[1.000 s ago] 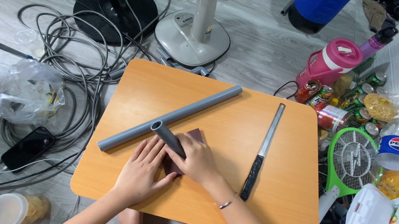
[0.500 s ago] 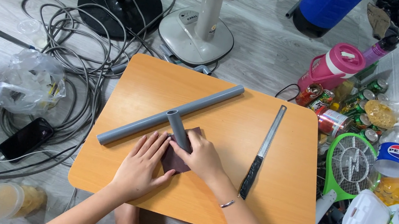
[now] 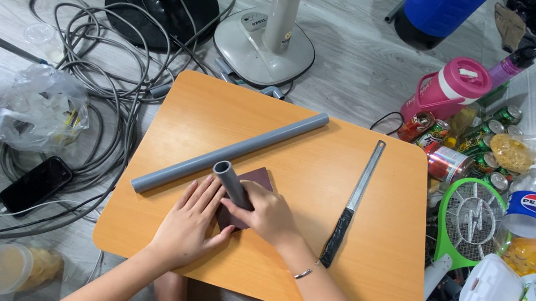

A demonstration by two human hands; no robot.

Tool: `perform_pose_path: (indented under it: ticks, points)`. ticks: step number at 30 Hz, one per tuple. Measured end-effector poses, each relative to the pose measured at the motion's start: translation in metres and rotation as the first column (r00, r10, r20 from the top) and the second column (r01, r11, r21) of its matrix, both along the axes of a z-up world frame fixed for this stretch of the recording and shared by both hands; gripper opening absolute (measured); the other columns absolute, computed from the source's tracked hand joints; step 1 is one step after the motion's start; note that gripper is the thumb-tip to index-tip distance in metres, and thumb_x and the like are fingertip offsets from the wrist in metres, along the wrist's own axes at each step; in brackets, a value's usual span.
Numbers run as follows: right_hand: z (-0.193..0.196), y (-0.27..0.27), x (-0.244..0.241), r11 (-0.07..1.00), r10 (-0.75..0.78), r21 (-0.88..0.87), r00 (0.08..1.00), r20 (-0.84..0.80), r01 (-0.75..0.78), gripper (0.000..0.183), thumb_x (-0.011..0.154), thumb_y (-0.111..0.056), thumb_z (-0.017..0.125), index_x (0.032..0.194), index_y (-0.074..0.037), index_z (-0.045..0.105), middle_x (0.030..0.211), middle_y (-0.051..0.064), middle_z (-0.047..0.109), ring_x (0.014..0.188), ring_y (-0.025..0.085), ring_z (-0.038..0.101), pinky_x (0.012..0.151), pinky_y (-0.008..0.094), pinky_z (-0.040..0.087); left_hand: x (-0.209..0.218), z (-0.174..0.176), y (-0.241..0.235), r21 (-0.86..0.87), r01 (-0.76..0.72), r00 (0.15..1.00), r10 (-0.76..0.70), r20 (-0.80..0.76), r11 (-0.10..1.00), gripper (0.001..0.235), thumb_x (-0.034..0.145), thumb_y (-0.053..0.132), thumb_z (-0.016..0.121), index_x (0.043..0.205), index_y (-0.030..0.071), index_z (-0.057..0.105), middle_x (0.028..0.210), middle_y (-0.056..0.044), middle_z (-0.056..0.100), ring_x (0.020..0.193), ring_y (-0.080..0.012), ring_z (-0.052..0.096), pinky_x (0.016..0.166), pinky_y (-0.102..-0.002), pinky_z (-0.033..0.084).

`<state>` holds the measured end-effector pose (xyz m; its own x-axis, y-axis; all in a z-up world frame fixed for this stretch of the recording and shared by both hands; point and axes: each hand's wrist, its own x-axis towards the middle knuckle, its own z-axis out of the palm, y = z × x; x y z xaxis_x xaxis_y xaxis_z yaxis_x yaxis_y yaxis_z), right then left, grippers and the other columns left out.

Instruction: The person sands a short gray pipe with a sanding sheet on a low wooden table. They rotate the pipe and rub it against the sandpaper repeatedly, occasionally lifting it to inspect the surface. A longer pipe and a metal file remain on the table.

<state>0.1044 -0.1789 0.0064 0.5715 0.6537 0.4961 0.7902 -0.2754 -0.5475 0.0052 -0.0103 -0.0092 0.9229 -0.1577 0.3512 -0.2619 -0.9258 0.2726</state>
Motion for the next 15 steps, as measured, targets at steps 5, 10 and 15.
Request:
perform_pose_path:
  ticks: [5,10,15]
  points:
    - [-0.017,0.004,0.008,0.996,-0.045,-0.083,0.998,-0.032,0.042,0.029,0.093,-0.032,0.065,0.114,-0.014,0.056,0.110,0.001,0.067,0.095,0.022,0.066,0.073,0.034,0.052,0.001,-0.003,0.001,0.002,-0.006,1.000,0.006,-0.002,1.000,0.078,0.091,0.052,0.052,0.147,0.000,0.036,0.154,-0.016,0.037,0.145,-0.0288,0.030,0.122,-0.042,0.017]
    - [0.002,0.001,-0.001,0.999,-0.007,-0.042,0.999,0.036,0.009,0.029,0.096,-0.035,0.062,0.113,-0.012,0.055,0.103,0.002,0.066,0.091,0.021,0.066,0.082,0.035,0.051,0.000,0.002,-0.001,0.007,-0.007,1.000,0.007,0.010,1.000,0.080,0.092,0.054,0.051,0.149,0.000,0.032,0.156,-0.014,0.035,0.146,-0.0260,0.029,0.122,-0.040,0.017]
    - [-0.012,0.006,0.003,0.995,-0.087,-0.057,0.996,0.020,0.088,0.025,0.094,-0.032,0.064,0.108,-0.014,0.054,0.098,-0.001,0.067,0.087,0.023,0.068,0.071,0.037,0.051,0.001,-0.005,0.001,0.002,-0.002,1.000,0.002,-0.003,1.000,0.079,0.090,0.053,0.053,0.145,-0.002,0.037,0.150,-0.017,0.042,0.143,-0.0300,0.033,0.121,-0.043,0.018]
